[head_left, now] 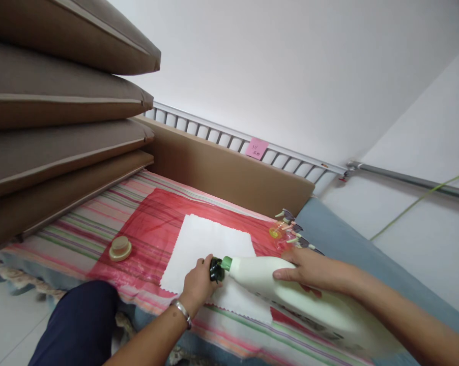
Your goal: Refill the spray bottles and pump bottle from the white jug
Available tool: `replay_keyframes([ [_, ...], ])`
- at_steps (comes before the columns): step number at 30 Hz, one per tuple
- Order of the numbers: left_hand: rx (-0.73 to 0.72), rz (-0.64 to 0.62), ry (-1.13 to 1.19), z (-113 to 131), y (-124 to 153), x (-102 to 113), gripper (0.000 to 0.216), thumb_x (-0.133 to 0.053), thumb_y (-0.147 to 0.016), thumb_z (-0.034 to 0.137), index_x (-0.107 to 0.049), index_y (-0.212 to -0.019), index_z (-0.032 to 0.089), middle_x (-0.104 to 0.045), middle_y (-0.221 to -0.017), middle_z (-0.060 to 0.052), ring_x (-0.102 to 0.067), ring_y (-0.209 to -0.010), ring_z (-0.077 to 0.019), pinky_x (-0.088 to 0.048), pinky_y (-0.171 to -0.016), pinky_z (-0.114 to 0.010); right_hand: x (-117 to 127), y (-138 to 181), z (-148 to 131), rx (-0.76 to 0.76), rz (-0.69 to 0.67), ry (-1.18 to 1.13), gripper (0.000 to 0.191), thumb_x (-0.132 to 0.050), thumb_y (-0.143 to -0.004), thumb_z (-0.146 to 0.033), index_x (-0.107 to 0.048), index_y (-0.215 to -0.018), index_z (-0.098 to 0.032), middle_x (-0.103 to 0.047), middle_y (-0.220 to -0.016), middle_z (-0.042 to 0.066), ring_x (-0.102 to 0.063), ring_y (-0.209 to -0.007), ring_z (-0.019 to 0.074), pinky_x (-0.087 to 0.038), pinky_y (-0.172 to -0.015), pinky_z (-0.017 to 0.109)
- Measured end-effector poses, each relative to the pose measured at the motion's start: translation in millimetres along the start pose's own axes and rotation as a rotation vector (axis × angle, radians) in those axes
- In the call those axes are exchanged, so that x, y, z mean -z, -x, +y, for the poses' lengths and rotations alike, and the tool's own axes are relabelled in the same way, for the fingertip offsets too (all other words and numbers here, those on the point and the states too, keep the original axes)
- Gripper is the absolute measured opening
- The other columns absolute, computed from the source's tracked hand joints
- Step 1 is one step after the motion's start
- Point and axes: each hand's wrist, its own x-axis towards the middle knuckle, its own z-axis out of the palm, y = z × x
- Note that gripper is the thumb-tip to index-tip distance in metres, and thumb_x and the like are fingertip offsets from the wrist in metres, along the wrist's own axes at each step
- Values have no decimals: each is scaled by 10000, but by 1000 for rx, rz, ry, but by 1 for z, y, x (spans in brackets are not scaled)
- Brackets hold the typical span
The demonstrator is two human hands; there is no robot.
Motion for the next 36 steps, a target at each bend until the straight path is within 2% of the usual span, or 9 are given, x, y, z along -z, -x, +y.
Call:
replay_keyframes([
  [10,-12,27,10,-1,0,-1,729,-676,-677,360,-347,-1324,283,-544,-1226,-51,-627,-970,-229,-455,-757,-267,-1,-1,5,2,9,4,336,-523,-757,-517,-488,-712,-186,-532,-527,-9,-504,-426,133,-382,-385,234],
  [36,2,5,9,-2,-2,-4,726,-679,-689,362,-330,-1324,312,-526,-1250,-52,-619,-997,-230,-446,-775,-262,1,1,-4,-27,-4,13,334,-524,-748,-504,-514,-714,-171,-511,-504,-18,-484,-406,122,-374,-383,232],
])
